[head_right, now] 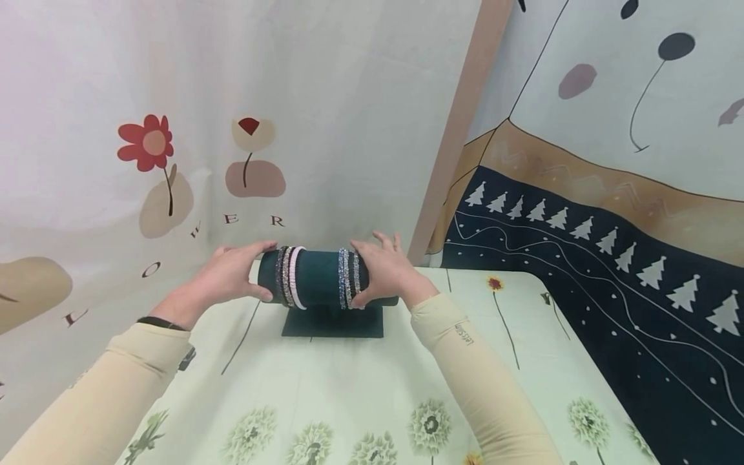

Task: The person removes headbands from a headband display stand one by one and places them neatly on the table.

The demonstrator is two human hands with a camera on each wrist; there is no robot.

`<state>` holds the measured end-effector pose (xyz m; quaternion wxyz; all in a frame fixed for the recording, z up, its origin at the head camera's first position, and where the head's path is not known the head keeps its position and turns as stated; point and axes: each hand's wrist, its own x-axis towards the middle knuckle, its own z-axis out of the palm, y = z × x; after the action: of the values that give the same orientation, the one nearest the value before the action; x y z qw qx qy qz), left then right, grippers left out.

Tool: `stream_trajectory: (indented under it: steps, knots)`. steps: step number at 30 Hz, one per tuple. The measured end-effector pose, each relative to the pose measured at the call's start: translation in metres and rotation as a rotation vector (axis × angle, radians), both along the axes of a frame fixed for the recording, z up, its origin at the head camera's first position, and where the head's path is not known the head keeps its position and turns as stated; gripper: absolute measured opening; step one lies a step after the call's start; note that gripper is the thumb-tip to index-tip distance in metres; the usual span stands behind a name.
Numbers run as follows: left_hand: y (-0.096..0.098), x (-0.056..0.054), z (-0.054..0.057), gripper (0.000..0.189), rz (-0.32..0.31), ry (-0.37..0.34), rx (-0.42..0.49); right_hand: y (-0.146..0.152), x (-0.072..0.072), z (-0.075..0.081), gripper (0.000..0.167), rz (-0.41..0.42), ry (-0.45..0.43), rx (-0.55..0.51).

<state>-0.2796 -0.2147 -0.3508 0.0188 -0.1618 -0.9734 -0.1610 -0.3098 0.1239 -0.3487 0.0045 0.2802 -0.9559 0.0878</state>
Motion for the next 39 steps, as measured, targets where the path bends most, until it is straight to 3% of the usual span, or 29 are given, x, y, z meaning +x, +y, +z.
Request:
stream_trajectory:
  steps: [7,19,39]
  knots:
    - [0.0,-0.001,-0.001,0.115,0.002,0.007,-0.009,0.007,0.003,0.001,0.121,-0.026,0.008,0.053]
    - [0.0,0.0,-0.002,0.115,0.005,0.004,0.001,0.027,0.005,-0.001,0.12,-0.051,-0.021,0.029]
    - [-0.001,0.003,-0.002,0.113,-0.006,0.019,-0.009,0.043,0.007,-0.01,0.129,-0.068,-0.042,-0.019]
